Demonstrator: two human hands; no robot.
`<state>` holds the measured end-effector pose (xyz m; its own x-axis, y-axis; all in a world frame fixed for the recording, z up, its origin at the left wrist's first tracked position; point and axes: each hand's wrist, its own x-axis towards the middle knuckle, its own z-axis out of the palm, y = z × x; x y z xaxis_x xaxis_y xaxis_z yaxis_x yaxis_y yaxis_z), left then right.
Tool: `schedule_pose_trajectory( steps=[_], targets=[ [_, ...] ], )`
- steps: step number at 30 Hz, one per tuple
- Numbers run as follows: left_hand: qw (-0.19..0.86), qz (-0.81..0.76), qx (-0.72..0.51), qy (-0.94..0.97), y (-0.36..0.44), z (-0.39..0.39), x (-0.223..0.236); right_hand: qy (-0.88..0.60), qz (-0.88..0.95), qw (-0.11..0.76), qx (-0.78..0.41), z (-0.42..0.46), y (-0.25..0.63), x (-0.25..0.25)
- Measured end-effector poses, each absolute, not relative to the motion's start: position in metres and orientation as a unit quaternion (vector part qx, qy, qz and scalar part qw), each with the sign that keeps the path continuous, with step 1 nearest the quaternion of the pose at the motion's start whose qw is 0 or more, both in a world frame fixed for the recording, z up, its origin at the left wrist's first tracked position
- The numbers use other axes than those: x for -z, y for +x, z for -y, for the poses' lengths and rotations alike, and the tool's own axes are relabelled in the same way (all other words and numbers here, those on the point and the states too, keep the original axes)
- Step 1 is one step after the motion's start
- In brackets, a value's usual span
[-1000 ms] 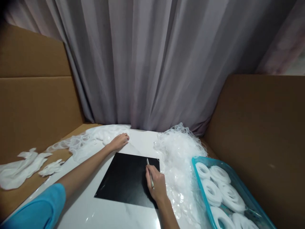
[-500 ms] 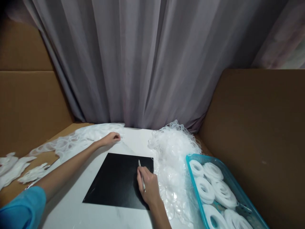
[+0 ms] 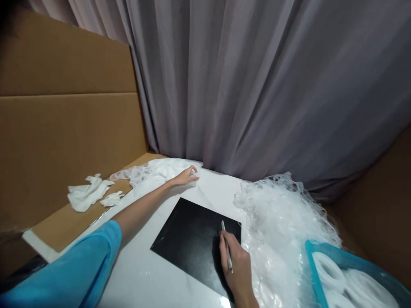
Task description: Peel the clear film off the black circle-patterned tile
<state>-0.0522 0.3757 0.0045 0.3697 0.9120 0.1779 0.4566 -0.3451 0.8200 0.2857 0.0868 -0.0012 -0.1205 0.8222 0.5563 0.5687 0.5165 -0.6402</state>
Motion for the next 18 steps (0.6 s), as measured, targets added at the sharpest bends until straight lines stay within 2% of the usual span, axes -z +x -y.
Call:
schedule_pose_trajectory(
  steps=[10,18],
  targets=[
    [0.251,-0.476,-0.246,0.807,-0.072,-0.37,-0.051,-0.484,0.73,0.46,-0.147,-0.085,0.284,-0.004],
    [0.078,-0.643,-0.177,0.741,-0.175,-0.274,-0.067,-0.48,0.737,0.457,-0.135,-0.081,0.288,-0.004]
  ],
)
